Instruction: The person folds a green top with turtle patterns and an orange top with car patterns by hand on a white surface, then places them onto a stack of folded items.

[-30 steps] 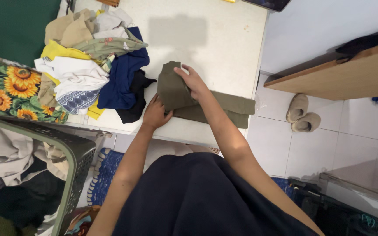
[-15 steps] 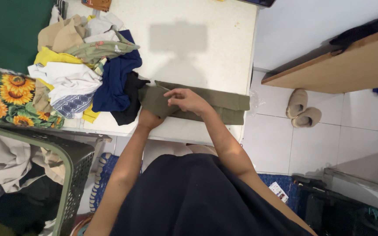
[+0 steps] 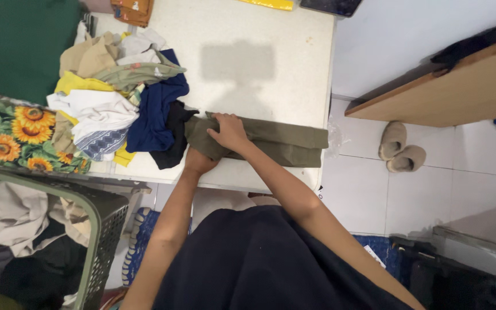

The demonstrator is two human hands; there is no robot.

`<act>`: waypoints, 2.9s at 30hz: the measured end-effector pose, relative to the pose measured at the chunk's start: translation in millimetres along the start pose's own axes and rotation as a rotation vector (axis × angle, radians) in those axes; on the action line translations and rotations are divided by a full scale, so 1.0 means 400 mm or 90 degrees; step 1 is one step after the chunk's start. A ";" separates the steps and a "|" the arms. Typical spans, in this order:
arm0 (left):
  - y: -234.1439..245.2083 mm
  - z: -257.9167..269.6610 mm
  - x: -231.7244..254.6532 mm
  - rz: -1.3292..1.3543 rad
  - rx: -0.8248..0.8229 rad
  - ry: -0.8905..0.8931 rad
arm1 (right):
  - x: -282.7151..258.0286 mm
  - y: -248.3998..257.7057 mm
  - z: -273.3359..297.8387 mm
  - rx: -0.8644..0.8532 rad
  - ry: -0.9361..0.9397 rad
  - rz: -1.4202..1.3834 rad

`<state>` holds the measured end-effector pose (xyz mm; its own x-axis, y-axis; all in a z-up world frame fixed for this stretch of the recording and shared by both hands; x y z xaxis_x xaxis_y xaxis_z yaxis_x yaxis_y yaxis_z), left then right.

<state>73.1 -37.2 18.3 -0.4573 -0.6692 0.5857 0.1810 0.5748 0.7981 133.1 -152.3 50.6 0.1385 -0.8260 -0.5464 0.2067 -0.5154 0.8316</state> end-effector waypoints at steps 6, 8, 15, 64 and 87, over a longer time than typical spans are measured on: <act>-0.005 -0.007 0.010 -0.045 -0.090 0.039 | -0.029 -0.030 -0.017 -0.112 -0.088 -0.155; -0.008 -0.007 0.012 -0.028 -0.106 0.035 | -0.036 -0.014 -0.015 -0.121 -0.078 -0.244; 0.043 -0.022 0.080 -0.135 -0.019 -0.126 | -0.062 0.102 0.084 -0.246 0.041 -0.546; 0.043 -0.172 0.164 0.145 -0.192 -0.052 | 0.246 0.303 0.418 -0.105 -0.135 -0.587; -0.008 -0.222 0.060 -0.210 -0.007 -0.004 | 0.538 0.221 0.520 0.163 -0.477 -0.566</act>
<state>138.7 -96.9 42.5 -0.4977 -0.8160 0.2941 0.0319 0.3216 0.9463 -20.1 -423.0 27.2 -0.5736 -0.0395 -0.8182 -0.2668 -0.9354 0.2322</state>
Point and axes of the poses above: each hand's wrist, its own z-axis away from the middle knuckle, its own y-axis out of the back of the hand, x = y × z, the point moved 8 cm from there along -z, towards the middle knuckle, and after that the axes turned 4 degrees about -x, right-handed, at the moved point
